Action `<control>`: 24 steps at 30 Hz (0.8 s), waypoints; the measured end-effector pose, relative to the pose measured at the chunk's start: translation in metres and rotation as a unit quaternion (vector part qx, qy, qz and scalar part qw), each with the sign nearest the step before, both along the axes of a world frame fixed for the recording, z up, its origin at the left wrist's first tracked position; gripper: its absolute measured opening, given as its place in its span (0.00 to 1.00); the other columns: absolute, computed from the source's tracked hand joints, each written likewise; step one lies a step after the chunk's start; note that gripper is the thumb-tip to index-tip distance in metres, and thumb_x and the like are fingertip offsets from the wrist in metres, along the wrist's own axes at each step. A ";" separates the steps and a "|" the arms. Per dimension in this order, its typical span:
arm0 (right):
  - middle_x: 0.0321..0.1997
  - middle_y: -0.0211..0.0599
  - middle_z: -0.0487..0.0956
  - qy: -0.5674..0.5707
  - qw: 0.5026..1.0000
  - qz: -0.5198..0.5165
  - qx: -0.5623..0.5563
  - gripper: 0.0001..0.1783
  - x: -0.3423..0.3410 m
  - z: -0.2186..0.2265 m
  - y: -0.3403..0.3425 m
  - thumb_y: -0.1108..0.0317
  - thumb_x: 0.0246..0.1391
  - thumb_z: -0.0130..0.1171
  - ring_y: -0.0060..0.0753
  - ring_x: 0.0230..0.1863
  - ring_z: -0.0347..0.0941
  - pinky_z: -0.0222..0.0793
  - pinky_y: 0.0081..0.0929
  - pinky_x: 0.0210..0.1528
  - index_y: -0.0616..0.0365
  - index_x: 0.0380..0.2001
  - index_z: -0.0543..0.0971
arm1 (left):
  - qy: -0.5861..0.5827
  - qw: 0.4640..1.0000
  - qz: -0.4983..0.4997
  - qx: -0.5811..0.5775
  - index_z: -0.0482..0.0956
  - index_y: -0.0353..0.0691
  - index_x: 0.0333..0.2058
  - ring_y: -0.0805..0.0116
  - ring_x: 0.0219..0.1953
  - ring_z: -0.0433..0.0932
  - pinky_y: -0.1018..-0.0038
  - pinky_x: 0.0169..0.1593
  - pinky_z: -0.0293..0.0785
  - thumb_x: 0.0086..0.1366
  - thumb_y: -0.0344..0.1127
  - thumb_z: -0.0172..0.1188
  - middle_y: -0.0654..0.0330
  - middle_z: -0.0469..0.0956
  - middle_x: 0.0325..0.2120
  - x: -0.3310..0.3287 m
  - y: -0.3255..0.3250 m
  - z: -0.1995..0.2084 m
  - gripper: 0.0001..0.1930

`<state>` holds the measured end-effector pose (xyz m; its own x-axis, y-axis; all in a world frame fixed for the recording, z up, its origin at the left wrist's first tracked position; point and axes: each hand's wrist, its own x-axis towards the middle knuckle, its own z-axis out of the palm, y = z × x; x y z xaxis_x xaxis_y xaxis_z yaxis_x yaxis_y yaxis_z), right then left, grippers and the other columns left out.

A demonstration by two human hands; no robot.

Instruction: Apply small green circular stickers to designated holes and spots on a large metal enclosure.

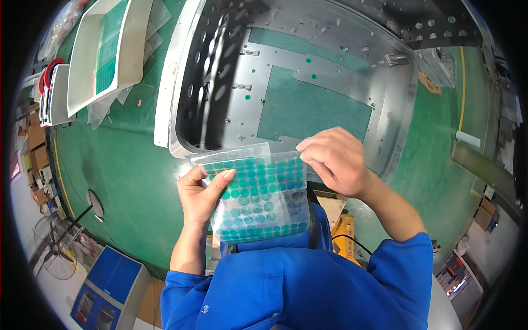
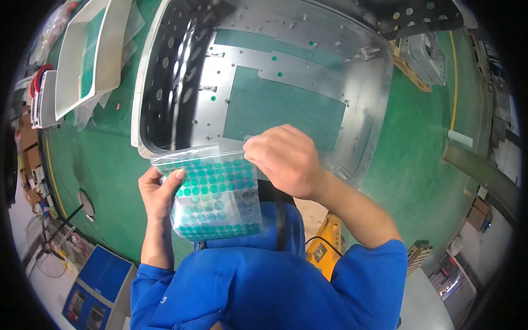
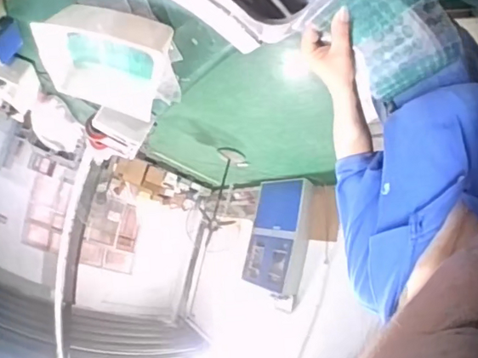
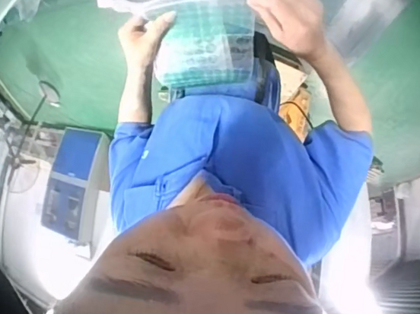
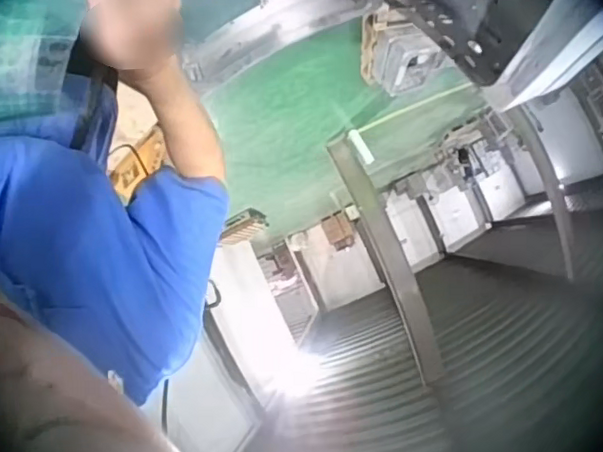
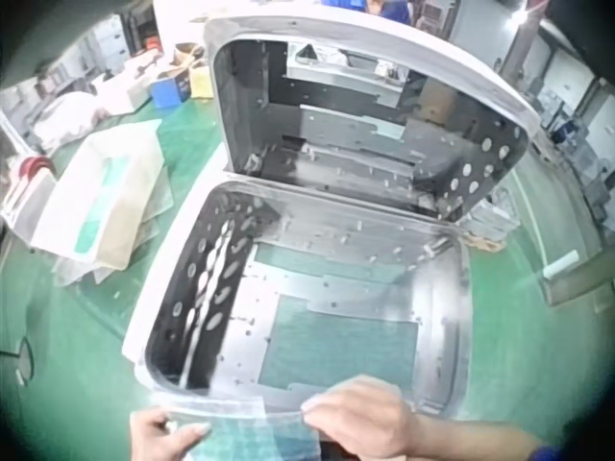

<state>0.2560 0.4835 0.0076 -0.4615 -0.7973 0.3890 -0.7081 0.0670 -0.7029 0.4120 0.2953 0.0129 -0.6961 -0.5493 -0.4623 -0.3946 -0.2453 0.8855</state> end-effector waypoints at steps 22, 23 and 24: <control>0.28 0.34 0.70 -0.163 0.918 0.031 0.360 0.02 -0.010 -0.115 0.020 0.71 0.42 0.53 0.39 0.36 0.65 0.62 0.32 0.36 0.55 0.23 0.72 | 0.064 0.977 0.163 -0.119 0.74 0.33 0.29 0.78 0.25 0.71 0.84 0.33 0.67 0.51 0.26 0.59 0.62 0.75 0.24 0.064 -0.026 -0.005 0.06; 0.28 0.34 0.70 -0.160 0.917 0.031 0.363 0.02 -0.010 -0.115 0.020 0.71 0.42 0.53 0.39 0.36 0.65 0.62 0.32 0.36 0.55 0.23 0.72 | 0.064 0.978 0.155 -0.127 0.73 0.33 0.30 0.79 0.25 0.71 0.84 0.33 0.68 0.53 0.26 0.57 0.62 0.75 0.24 0.064 -0.025 -0.005 0.05; 0.28 0.34 0.70 -0.157 0.917 0.032 0.366 0.02 -0.009 -0.116 0.019 0.71 0.41 0.53 0.39 0.36 0.65 0.62 0.32 0.36 0.55 0.23 0.72 | 0.064 0.978 0.148 -0.136 0.73 0.32 0.30 0.79 0.25 0.71 0.84 0.33 0.68 0.54 0.26 0.56 0.62 0.75 0.24 0.064 -0.025 -0.006 0.05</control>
<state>0.2466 0.5029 -0.1080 -0.4030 -0.8207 -0.4050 -0.4973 0.5679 -0.6559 0.4756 0.2705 0.0071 -0.5314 -0.8254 -0.1907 -0.2229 -0.0809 0.9715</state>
